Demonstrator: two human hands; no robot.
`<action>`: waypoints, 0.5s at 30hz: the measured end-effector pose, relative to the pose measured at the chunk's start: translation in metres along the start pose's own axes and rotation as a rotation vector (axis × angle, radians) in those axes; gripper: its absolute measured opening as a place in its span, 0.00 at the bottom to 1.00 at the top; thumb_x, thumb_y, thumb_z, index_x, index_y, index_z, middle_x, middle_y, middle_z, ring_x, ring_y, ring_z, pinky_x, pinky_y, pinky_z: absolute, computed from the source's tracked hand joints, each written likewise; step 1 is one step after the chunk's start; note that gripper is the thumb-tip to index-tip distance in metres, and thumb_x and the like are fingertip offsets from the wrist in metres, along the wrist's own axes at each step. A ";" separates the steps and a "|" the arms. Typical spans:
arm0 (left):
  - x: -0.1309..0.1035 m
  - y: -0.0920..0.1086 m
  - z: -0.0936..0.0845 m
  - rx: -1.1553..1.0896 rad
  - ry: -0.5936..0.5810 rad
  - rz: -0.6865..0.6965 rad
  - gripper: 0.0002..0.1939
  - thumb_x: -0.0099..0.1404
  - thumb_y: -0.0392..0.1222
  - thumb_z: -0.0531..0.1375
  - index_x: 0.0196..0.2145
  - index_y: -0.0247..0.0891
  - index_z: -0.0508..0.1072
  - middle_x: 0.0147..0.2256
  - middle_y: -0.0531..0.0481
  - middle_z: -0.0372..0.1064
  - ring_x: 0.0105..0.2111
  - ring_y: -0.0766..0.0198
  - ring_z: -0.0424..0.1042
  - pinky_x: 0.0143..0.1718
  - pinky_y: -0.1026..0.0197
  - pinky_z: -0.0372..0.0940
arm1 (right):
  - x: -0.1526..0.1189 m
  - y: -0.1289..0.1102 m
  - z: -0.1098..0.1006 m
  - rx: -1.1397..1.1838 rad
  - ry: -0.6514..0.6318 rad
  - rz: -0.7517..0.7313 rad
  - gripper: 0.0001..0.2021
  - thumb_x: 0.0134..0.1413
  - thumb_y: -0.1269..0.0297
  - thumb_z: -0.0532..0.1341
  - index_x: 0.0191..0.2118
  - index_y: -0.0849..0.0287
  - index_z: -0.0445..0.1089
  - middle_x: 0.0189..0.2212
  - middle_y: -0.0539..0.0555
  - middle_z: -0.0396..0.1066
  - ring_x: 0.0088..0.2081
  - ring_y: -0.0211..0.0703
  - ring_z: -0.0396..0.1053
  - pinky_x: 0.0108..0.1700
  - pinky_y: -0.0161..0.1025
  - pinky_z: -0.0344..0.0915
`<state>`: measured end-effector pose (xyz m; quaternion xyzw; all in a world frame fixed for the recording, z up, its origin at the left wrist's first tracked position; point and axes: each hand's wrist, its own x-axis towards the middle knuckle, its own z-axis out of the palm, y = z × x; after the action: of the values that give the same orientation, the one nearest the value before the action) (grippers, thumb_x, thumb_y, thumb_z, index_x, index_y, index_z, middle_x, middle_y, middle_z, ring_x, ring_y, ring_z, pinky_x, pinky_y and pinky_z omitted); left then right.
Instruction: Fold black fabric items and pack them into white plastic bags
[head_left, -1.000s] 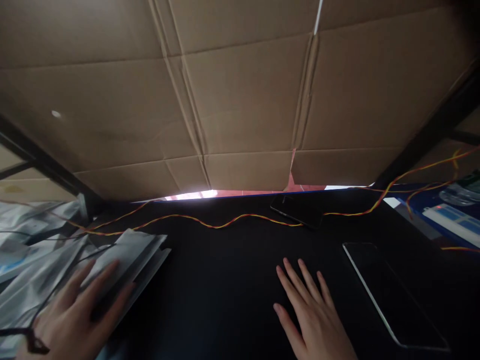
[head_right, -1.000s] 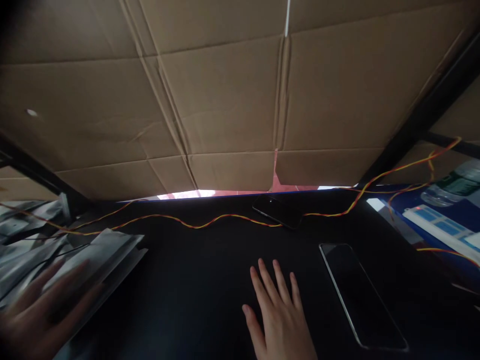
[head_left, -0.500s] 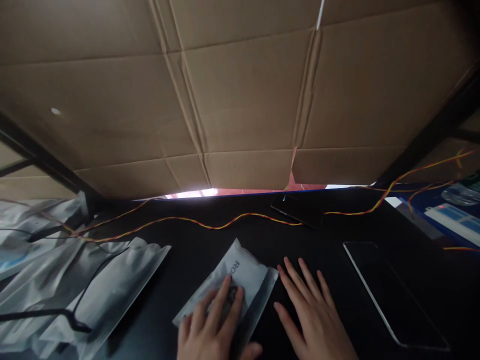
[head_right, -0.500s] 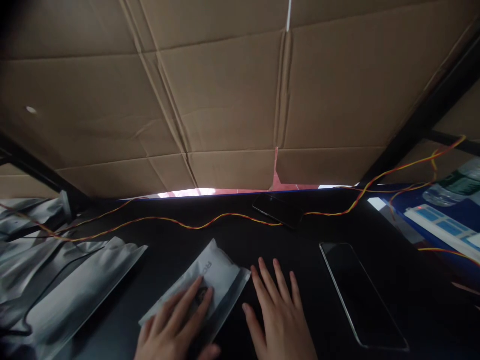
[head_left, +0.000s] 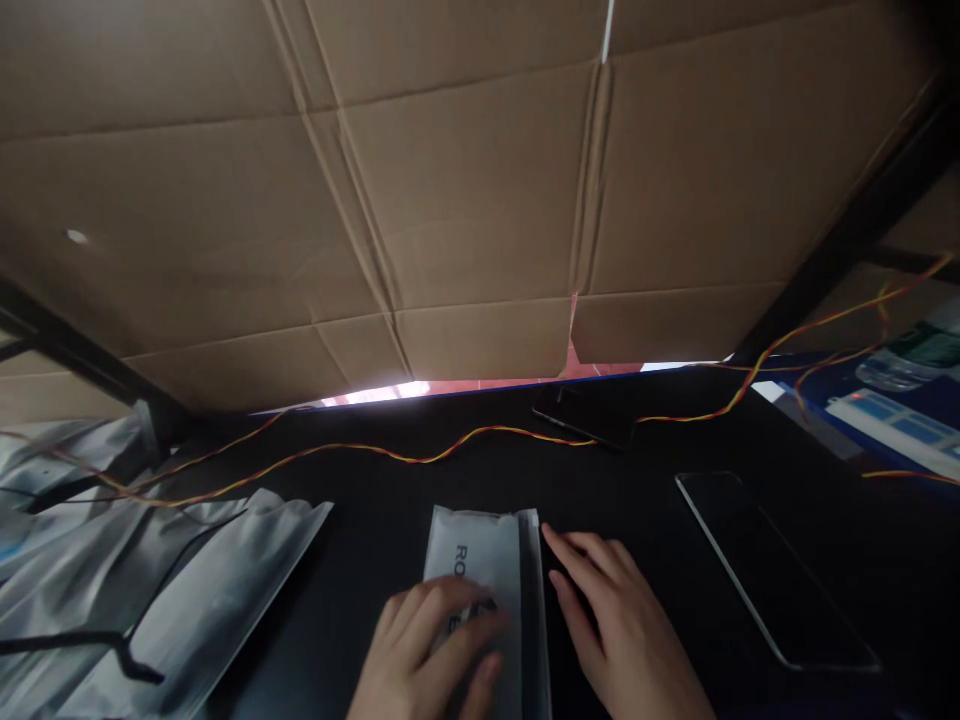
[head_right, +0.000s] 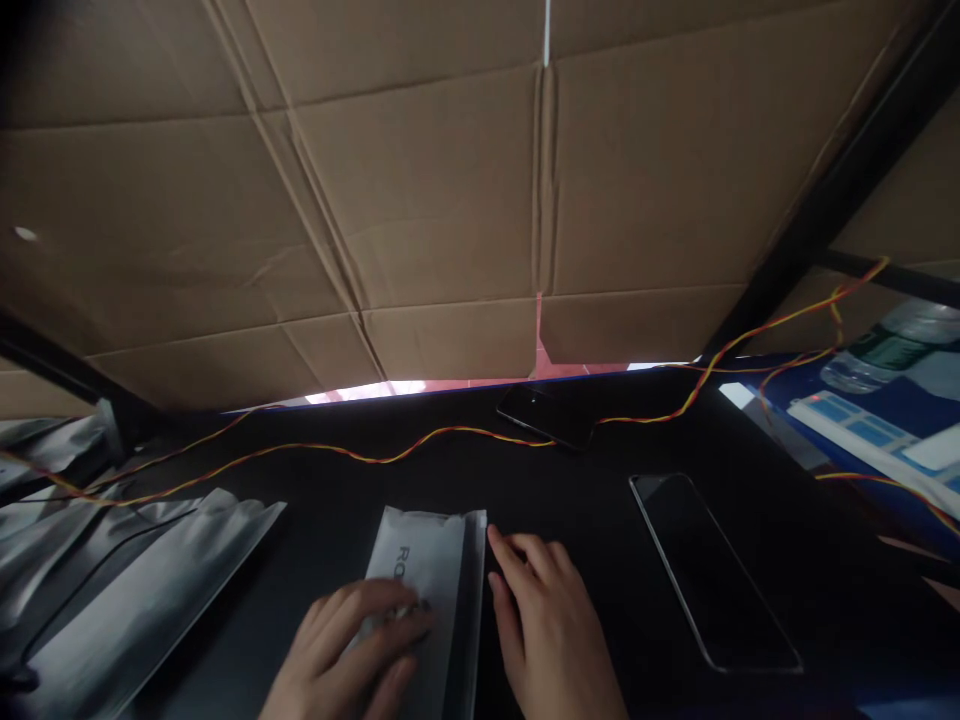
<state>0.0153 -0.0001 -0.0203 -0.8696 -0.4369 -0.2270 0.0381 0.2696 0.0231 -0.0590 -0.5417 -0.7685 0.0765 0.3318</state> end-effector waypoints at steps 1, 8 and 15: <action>0.010 0.006 0.008 0.025 0.011 -0.034 0.17 0.78 0.39 0.59 0.60 0.43 0.78 0.57 0.44 0.81 0.55 0.52 0.82 0.50 0.54 0.77 | 0.003 -0.001 0.002 -0.008 -0.037 0.010 0.21 0.78 0.64 0.54 0.68 0.46 0.71 0.52 0.56 0.80 0.46 0.51 0.81 0.46 0.48 0.82; 0.041 0.016 0.044 0.190 -0.005 -0.023 0.33 0.75 0.47 0.63 0.73 0.35 0.66 0.73 0.43 0.65 0.70 0.42 0.68 0.63 0.43 0.70 | 0.033 -0.006 0.005 0.126 -0.154 0.294 0.20 0.78 0.57 0.51 0.57 0.54 0.80 0.48 0.60 0.82 0.46 0.57 0.82 0.47 0.49 0.75; 0.027 0.019 0.048 0.215 0.102 0.005 0.36 0.72 0.41 0.59 0.76 0.36 0.62 0.72 0.46 0.67 0.70 0.50 0.68 0.64 0.49 0.64 | 0.058 -0.018 0.016 0.282 -0.179 0.374 0.24 0.81 0.50 0.49 0.32 0.51 0.69 0.29 0.52 0.77 0.30 0.44 0.77 0.34 0.36 0.67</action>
<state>0.0609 0.0210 -0.0490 -0.8489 -0.4541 -0.2225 0.1539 0.2352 0.0708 -0.0377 -0.6138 -0.6630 0.2907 0.3149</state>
